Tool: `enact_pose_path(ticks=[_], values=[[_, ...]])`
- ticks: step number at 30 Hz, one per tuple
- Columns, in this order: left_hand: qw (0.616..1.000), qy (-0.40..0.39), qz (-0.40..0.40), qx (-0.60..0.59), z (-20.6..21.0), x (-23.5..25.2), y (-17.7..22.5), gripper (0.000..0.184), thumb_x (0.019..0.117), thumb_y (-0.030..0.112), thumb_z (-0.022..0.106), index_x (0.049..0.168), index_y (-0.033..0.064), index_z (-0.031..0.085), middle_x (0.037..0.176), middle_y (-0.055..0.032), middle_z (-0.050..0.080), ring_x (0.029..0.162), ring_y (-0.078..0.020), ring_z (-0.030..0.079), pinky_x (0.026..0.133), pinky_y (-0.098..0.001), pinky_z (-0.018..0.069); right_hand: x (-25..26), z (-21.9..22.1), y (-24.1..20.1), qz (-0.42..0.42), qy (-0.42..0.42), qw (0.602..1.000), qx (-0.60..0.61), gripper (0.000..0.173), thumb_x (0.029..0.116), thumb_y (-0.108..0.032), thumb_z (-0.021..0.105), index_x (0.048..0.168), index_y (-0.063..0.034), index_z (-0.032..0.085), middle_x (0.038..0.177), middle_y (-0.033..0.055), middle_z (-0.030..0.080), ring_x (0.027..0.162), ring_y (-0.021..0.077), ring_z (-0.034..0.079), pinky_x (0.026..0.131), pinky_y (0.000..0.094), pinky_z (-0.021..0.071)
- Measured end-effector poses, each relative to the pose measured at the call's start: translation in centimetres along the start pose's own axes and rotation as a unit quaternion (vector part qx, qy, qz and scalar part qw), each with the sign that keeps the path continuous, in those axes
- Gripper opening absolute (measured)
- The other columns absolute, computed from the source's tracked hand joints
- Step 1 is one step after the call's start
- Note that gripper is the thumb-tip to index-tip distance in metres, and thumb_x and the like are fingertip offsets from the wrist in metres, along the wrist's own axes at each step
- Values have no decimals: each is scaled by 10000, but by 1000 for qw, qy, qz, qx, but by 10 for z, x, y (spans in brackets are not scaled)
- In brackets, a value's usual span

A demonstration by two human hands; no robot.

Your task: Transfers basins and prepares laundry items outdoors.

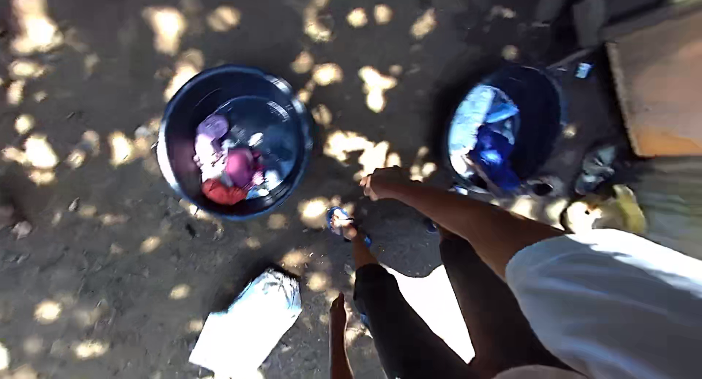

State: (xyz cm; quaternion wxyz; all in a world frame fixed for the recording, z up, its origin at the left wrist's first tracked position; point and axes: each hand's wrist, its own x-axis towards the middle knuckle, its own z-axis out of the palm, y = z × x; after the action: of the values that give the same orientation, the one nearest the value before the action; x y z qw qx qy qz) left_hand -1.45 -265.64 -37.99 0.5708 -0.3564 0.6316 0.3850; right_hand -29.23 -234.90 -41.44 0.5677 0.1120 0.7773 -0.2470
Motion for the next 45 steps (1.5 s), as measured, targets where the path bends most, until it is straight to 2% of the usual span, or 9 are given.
enact_pose_path(ticks=[9, 11, 16, 25, 29, 32, 37, 42, 45], values=[[977, -85, -171, 93, 47, -60, 65, 664, 1121, 475, 261, 1424, -67, 496, 1378, -292, 566, 1248, -378, 568, 1064, -520, 434, -119, 47, 307, 171, 35, 954, 244, 434, 1053, -164, 542, 1417, 71, 517, 1408, 327, 544, 1319, 452, 536, 1114, 589, 403], [975, -57, -144, 161, 56, -51, 98, 643, 1116, 464, 316, 1352, -75, 577, 1322, -265, 637, 1243, -369, 601, 1064, -527, 433, -133, 57, 371, 175, 154, 943, 238, 369, 1035, -182, 577, 1278, 91, 625, 1264, 336, 629, 1210, 482, 600, 1050, 636, 439], [968, 36, 40, 246, 89, 15, 201, 482, 1126, 289, 383, 1406, -80, 516, 1350, -287, 599, 1230, -389, 586, 1027, -523, 454, -155, 35, 530, 236, 116, 926, 271, 372, 1053, -156, 561, 1354, 62, 593, 1345, 323, 603, 1283, 497, 562, 1085, 659, 403], [891, 67, 175, 413, 362, 99, 438, 450, 1124, 255, 394, 1378, -77, 562, 1401, -307, 560, 1349, -404, 514, 1139, -527, 370, -155, -6, 735, 237, 201, 901, 303, 377, 1037, -176, 605, 1336, 55, 618, 1307, 327, 626, 1261, 519, 571, 1077, 709, 383], [938, 98, 234, 238, 442, 160, 467, 571, 1082, 267, 518, 1524, -61, 366, 1507, -304, 456, 1414, -417, 439, 1166, -556, 342, -128, -69, 765, 291, 299, 835, 358, 484, 1037, -245, 608, 1403, 66, 548, 1390, 371, 542, 1334, 552, 487, 1087, 729, 353], [953, 103, 280, 58, 477, 185, 485, 724, 1002, 199, 654, 1569, -36, 269, 1534, -285, 418, 1420, -358, 431, 1183, -491, 349, -98, -106, 766, 238, 397, 688, 559, 561, 1079, -274, 530, 1537, 8, 371, 1555, 256, 419, 1442, 364, 416, 1166, 558, 349], [946, 117, 232, -196, 476, 181, 496, 440, 1109, 337, 354, 1286, 7, 586, 1197, -121, 642, 1060, -170, 612, 938, -381, 500, -91, -128, 751, 174, 437, 496, 730, 609, 1102, -524, 213, 1384, -94, 539, 1170, 58, 646, 1018, 146, 634, 905, 380, 518], [908, 153, 238, -308, 457, 172, 447, 415, 1095, 326, 286, 1160, 37, 577, 1029, -105, 616, 923, -181, 601, 823, -412, 525, -105, -113, 719, 168, 491, 469, 715, 413, 1080, -383, 395, 1339, -111, 569, 1233, 66, 636, 1127, 181, 624, 944, 432, 536], [897, 130, 190, -378, 419, 147, 404, 570, 1109, 441, 220, 1332, 30, 544, 1206, -137, 629, 1042, -205, 605, 899, -429, 512, -120, -119, 681, 157, 475, 524, 689, 437, 1068, -433, 421, 1360, -149, 579, 1262, 29, 647, 1150, 155, 626, 970, 420, 531]])
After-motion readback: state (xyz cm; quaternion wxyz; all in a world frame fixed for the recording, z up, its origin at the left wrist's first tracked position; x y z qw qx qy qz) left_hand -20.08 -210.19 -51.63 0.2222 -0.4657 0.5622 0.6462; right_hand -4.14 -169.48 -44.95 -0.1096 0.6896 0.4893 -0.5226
